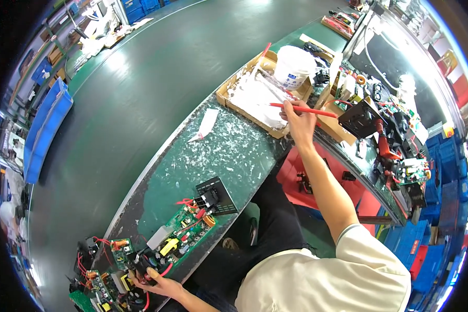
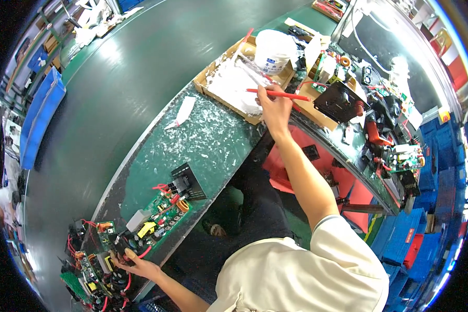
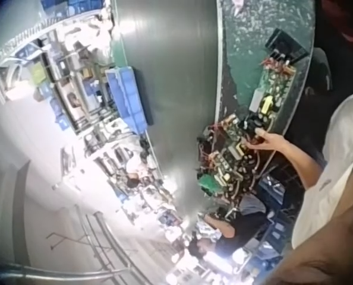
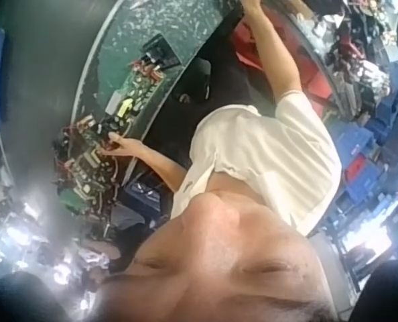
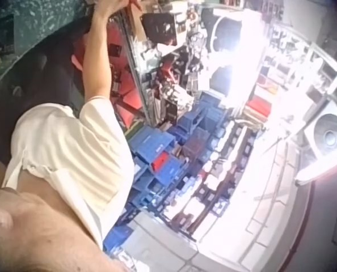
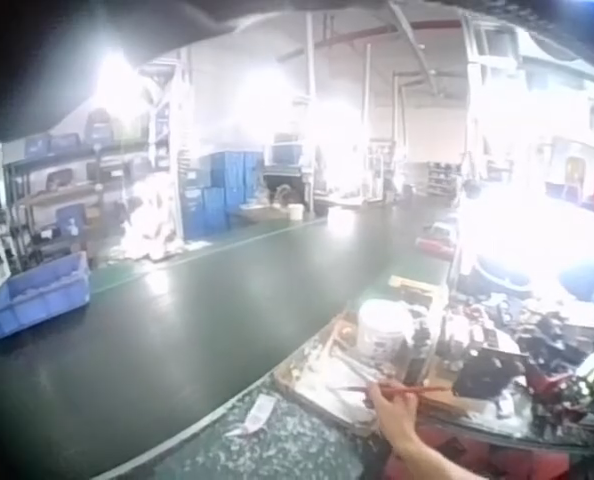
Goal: Assembling electronic components onto printed circuit boards and applying sealant or paste.
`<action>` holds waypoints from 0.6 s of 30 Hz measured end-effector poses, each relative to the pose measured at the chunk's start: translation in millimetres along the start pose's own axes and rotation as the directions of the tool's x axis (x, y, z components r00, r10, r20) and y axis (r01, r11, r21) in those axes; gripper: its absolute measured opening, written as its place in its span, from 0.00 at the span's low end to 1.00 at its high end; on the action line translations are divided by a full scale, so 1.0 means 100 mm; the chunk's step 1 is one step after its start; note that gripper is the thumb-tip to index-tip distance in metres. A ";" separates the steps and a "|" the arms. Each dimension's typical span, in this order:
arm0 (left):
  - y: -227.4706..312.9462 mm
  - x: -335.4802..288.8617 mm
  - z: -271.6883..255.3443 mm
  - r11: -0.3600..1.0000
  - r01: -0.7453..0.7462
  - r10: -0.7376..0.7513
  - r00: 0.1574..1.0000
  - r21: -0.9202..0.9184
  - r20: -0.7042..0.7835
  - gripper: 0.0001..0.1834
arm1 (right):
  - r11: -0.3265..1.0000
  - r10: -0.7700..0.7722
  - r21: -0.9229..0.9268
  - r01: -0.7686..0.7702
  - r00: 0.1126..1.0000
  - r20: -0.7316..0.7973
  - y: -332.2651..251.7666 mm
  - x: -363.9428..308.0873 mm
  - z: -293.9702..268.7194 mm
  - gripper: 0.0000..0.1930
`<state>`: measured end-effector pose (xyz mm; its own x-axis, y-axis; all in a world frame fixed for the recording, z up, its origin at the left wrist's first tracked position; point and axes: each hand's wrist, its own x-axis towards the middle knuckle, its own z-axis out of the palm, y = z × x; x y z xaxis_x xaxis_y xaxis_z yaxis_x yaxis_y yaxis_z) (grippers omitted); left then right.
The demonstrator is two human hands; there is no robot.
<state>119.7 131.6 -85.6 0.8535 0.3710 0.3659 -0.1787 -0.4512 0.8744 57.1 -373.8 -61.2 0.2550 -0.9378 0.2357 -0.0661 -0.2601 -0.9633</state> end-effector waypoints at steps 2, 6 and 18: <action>-0.10 0.01 -0.03 1.000 0.002 -0.001 0.999 -0.027 0.034 0.31 | 0.996 -0.088 -0.023 0.089 0.994 0.061 -0.09 -0.03 -0.06 0.10; -0.02 0.01 -0.01 0.999 0.030 -0.029 0.999 -0.019 0.029 0.31 | 0.848 -0.427 -0.227 0.479 0.871 0.243 -0.21 -0.03 -0.02 0.06; -0.06 0.02 -0.04 0.998 0.032 -0.030 0.999 -0.053 0.044 0.31 | 0.882 -0.308 -0.271 0.385 0.907 0.287 -0.29 -0.14 -0.16 0.06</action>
<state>120.9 137.9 -88.8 0.8793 0.3477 0.3254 -0.1771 -0.3954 0.9013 40.1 -356.4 -34.4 0.5286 -0.7045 0.4736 -0.2218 -0.6532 -0.7240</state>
